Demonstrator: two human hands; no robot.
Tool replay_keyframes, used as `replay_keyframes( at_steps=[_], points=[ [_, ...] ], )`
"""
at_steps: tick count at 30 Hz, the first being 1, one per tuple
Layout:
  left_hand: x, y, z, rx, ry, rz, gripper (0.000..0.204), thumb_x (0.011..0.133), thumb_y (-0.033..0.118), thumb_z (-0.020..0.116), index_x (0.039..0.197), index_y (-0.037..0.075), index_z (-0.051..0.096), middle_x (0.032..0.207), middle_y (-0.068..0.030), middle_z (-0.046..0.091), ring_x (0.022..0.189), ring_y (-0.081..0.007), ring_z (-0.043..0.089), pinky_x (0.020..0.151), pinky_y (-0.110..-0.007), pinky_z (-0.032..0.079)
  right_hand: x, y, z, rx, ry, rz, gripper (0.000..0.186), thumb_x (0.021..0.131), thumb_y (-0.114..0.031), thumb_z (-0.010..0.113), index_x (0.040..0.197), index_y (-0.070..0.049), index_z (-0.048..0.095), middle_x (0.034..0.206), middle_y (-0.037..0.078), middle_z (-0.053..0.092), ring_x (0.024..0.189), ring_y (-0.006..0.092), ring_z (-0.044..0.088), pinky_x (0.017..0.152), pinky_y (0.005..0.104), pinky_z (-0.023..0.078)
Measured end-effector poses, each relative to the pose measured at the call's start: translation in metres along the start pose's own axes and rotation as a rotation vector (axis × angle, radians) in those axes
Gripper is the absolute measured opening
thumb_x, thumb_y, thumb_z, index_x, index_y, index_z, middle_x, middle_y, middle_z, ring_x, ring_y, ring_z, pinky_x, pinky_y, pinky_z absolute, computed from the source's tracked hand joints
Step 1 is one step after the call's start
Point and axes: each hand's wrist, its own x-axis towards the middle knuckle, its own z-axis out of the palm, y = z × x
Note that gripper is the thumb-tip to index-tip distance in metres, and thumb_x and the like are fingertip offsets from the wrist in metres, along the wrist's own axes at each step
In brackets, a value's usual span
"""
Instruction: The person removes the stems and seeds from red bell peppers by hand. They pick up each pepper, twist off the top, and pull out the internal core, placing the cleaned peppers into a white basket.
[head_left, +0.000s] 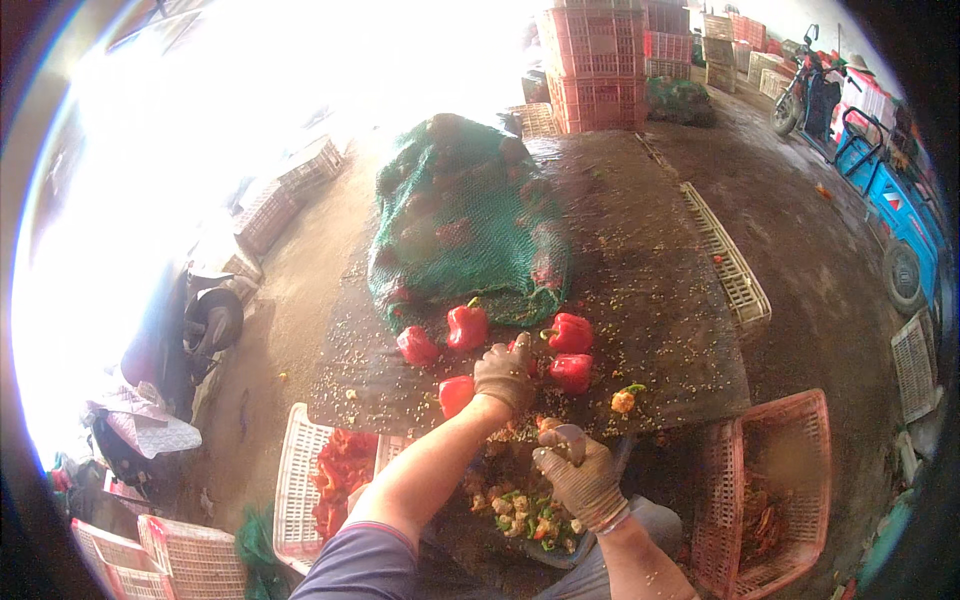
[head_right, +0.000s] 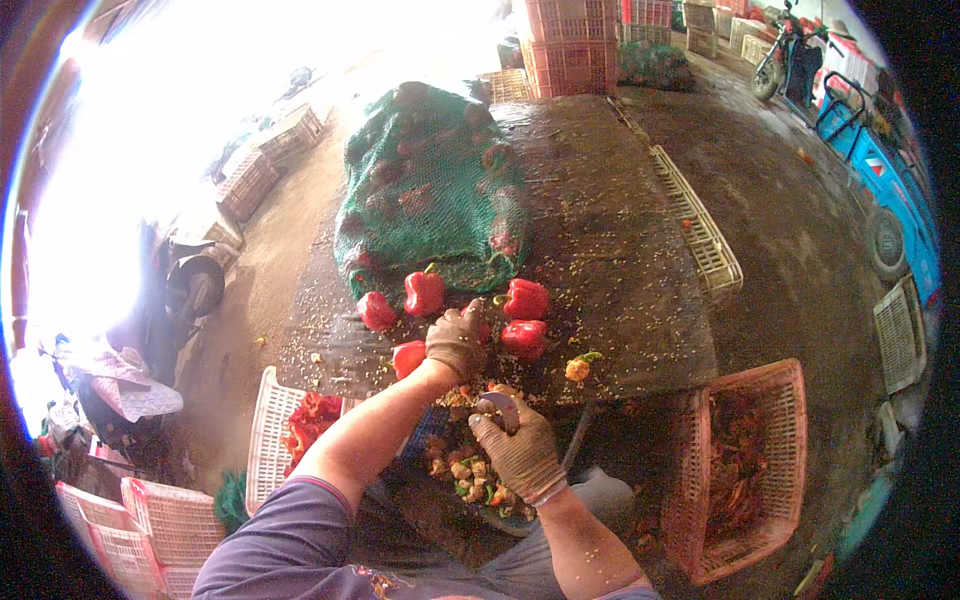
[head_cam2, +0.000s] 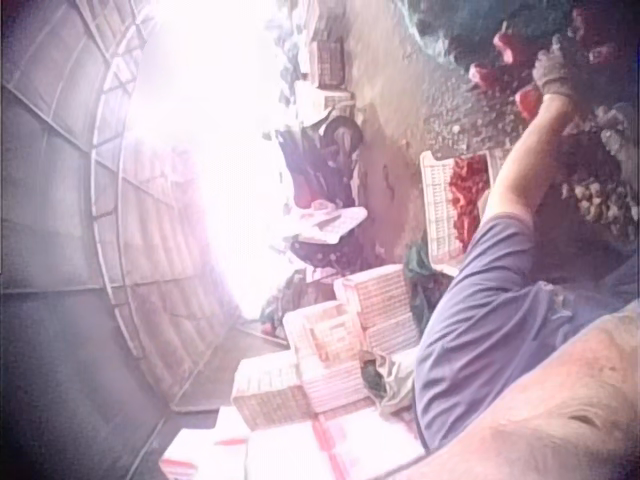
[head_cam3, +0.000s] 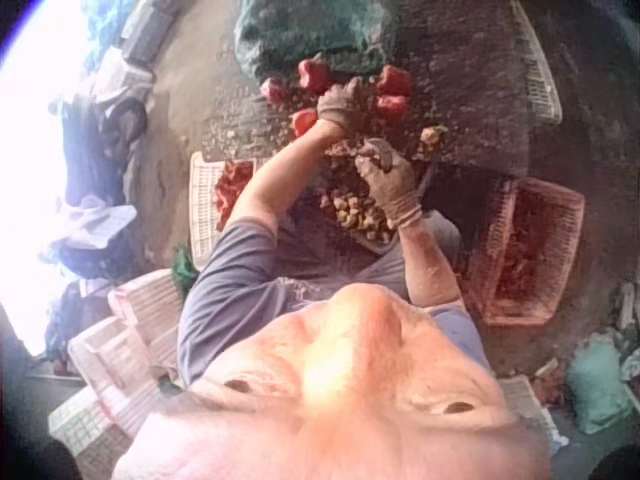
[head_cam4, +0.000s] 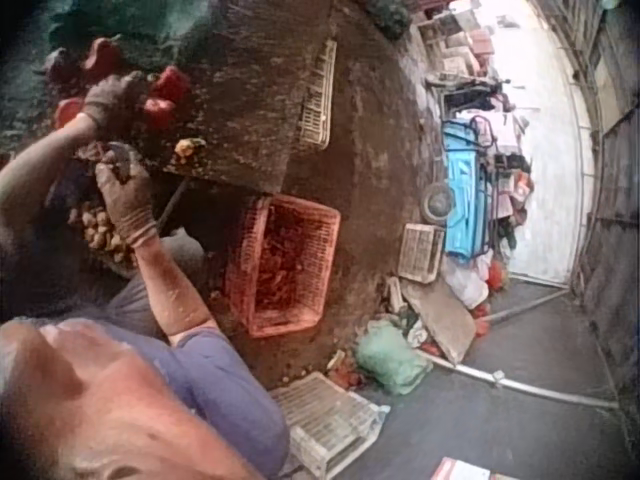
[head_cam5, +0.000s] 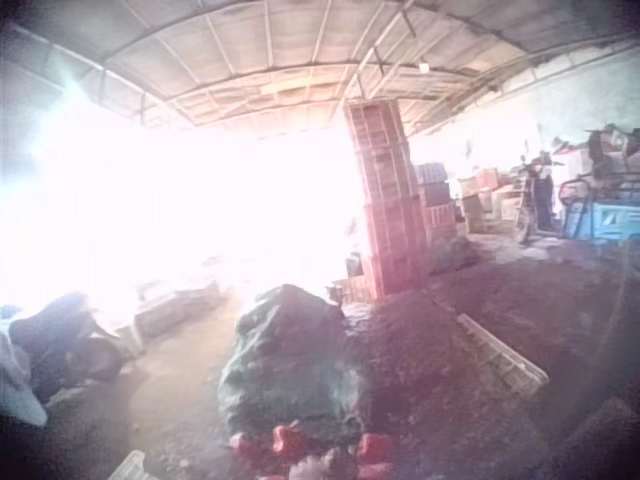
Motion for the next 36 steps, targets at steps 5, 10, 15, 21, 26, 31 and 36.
replay_keyframes(
  at_steps=[5,10,15,21,26,31,36],
  points=[
    [0.020,0.006,-0.011,-0.051,-0.062,-0.022,0.064,0.086,0.030,0.075,0.141,0.016,0.045,0.114,-0.0223,0.065,0.101,-0.0392,0.071,0.083,-0.050,0.058,0.002,0.000,0.002,-0.057,-0.061,0.117,0.028,0.089,-0.017,0.076,0.113,-0.005,0.069,0.098,0.003,0.074,0.088,0.0129,0.068,0.081,0.0301,0.054],
    [0.010,-0.027,-0.033,-0.672,0.042,0.013,0.065,0.086,0.028,0.079,0.139,0.011,0.046,0.103,-0.0109,0.069,0.094,-0.0257,0.070,0.081,-0.039,0.057,0.006,0.001,-0.005,-0.059,-0.001,-0.014,0.031,0.089,-0.016,0.074,0.117,-0.004,0.069,0.095,0.005,0.074,0.085,0.0128,0.067,0.079,0.0301,0.054],
    [-0.055,-0.084,-0.042,-1.622,-0.063,0.005,0.056,0.094,0.040,0.073,0.133,0.007,0.052,0.118,-0.0083,0.065,0.103,-0.0187,0.065,0.090,-0.036,0.055,0.005,-0.006,0.000,-0.120,0.003,-0.006,0.032,0.091,-0.017,0.071,0.119,-0.003,0.068,0.097,0.009,0.075,0.088,0.0149,0.069,0.080,0.0318,0.054],
    [-0.119,-0.072,-0.037,-1.369,0.173,0.115,0.074,0.086,0.043,0.081,0.139,0.005,0.046,0.126,-0.0107,0.061,0.116,-0.0208,0.059,0.102,-0.037,0.049,0.006,0.006,0.013,-0.142,-0.040,0.029,0.027,0.092,-0.020,0.071,0.114,-0.004,0.068,0.094,0.013,0.074,0.086,0.0234,0.071,0.078,0.0343,0.055],
    [-0.132,-0.043,-0.047,-1.057,0.327,0.300,0.082,0.079,0.036,0.088,0.138,0.000,0.044,0.126,-0.0164,0.063,0.115,-0.0284,0.062,0.100,-0.041,0.048,0.012,0.011,0.018,-0.244,0.034,0.023,0.032,0.093,-0.026,0.073,0.116,-0.005,0.068,0.101,0.019,0.073,0.094,0.0338,0.073,0.079,0.0397,0.056],
    [-0.132,-0.032,-0.039,-0.792,0.490,0.456,0.087,0.072,0.039,0.091,0.135,-0.001,0.046,0.115,-0.0210,0.063,0.103,-0.0416,0.063,0.090,-0.048,0.050,0.016,0.032,0.025,-0.376,0.007,-0.132,0.030,0.089,-0.026,0.074,0.113,-0.009,0.069,0.101,0.017,0.073,0.094,0.0368,0.072,0.082,0.0429,0.057],
    [-0.141,-0.032,-0.037,-0.690,0.420,0.408,0.098,0.073,0.043,0.091,0.141,-0.003,0.038,0.130,-0.0200,0.054,0.117,-0.0352,0.057,0.103,-0.045,0.044,0.020,0.032,0.027,-0.404,0.015,-0.164,0.028,0.086,-0.025,0.075,0.107,-0.008,0.068,0.100,0.015,0.070,0.093,0.0353,0.071,0.082,0.0416,0.056]
  ],
)
